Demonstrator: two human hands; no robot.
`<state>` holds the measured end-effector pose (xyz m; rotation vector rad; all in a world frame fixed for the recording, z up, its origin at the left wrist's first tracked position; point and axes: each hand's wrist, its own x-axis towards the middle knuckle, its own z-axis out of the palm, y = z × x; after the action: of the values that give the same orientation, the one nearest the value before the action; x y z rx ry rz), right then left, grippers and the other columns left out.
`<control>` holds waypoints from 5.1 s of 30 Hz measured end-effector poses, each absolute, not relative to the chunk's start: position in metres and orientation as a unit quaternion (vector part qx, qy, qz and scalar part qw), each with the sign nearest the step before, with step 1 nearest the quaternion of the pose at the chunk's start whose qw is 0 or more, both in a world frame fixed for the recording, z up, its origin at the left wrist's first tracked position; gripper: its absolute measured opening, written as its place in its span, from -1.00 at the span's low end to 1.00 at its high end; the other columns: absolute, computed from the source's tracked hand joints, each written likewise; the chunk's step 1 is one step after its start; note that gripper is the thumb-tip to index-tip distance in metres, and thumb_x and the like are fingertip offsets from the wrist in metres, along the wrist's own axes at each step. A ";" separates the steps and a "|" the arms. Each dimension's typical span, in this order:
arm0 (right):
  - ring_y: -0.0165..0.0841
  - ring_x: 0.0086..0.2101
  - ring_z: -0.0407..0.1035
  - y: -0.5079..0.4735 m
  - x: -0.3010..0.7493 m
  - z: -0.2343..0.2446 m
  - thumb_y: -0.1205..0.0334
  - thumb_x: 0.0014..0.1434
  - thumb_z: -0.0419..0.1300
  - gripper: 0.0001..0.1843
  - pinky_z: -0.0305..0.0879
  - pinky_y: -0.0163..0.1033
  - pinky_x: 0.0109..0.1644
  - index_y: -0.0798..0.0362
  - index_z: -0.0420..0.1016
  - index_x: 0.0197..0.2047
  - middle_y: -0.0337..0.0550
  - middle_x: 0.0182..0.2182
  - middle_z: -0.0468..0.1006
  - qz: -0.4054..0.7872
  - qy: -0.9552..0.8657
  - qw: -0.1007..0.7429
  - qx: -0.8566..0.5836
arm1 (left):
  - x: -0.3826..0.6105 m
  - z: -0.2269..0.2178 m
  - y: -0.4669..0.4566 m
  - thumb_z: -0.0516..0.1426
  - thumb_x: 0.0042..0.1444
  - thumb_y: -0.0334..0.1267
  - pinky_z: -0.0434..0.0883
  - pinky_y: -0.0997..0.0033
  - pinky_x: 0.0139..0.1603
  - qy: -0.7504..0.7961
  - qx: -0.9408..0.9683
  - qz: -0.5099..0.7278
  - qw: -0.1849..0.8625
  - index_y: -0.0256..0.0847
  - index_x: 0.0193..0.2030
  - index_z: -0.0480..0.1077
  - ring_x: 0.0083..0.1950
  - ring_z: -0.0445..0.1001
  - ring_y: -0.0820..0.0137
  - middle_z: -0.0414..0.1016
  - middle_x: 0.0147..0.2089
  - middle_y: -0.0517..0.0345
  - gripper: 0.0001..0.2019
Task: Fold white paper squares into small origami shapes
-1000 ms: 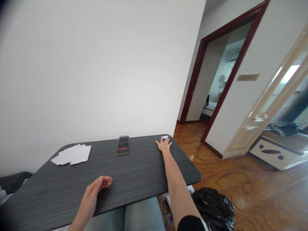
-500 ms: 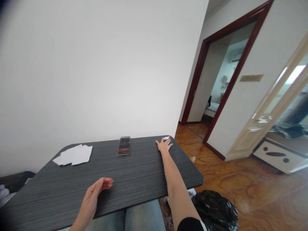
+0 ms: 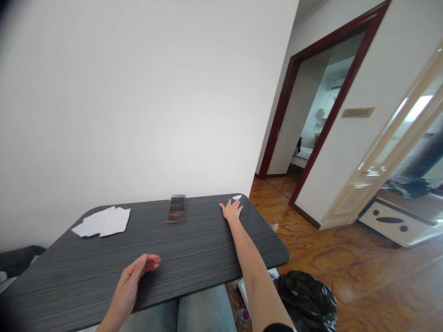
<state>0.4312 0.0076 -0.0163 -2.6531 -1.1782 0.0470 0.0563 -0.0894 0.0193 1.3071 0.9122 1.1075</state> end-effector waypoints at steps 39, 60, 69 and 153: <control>-0.11 0.14 -0.32 0.001 0.433 -0.020 -0.17 0.11 -0.37 -0.22 -0.39 0.01 0.10 0.27 -0.14 0.20 0.16 0.19 -0.17 0.004 -0.439 0.120 -0.890 | 0.057 0.021 -0.091 0.05 -0.01 -0.08 0.35 0.41 -0.24 0.367 0.565 0.477 0.564 -0.32 -0.37 0.46 -0.33 0.43 0.34 0.50 -0.34 0.02 -0.68; -0.10 0.14 -0.33 0.004 0.437 -0.019 -0.20 0.08 -0.38 -0.18 -0.33 0.01 0.09 0.28 -0.19 0.20 0.10 0.20 -0.20 0.012 -0.442 0.108 -0.891 | 0.057 0.019 -0.090 0.02 0.02 -0.09 0.33 0.41 -0.25 0.369 0.576 0.469 0.558 -0.33 -0.37 0.45 -0.34 0.41 0.35 0.49 -0.35 0.02 -0.67; -0.11 0.14 -0.34 0.007 0.438 -0.019 -0.21 0.08 -0.37 -0.17 -0.33 0.01 0.10 0.29 -0.19 0.21 0.08 0.20 -0.21 0.018 -0.439 0.106 -0.892 | 0.057 0.018 -0.088 0.01 0.02 -0.10 0.34 0.41 -0.25 0.368 0.580 0.466 0.557 -0.33 -0.37 0.45 -0.35 0.41 0.36 0.49 -0.35 0.02 -0.68; -0.22 0.16 -0.19 -0.152 0.273 -0.004 -0.15 0.10 -0.22 -0.37 -0.23 -0.01 0.16 -0.03 0.01 0.17 -0.17 0.18 -0.04 0.023 -0.667 0.168 -0.725 | -0.017 0.027 0.052 -0.08 0.09 -0.17 0.16 0.32 -0.02 0.599 0.774 0.195 -0.069 -0.30 -0.15 0.31 0.01 0.27 0.21 0.36 -0.04 -0.10 -0.70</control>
<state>0.2731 -0.1518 -0.0044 -2.0629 -1.8982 0.0656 -0.0171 0.0517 0.0274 2.5431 1.9694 0.6395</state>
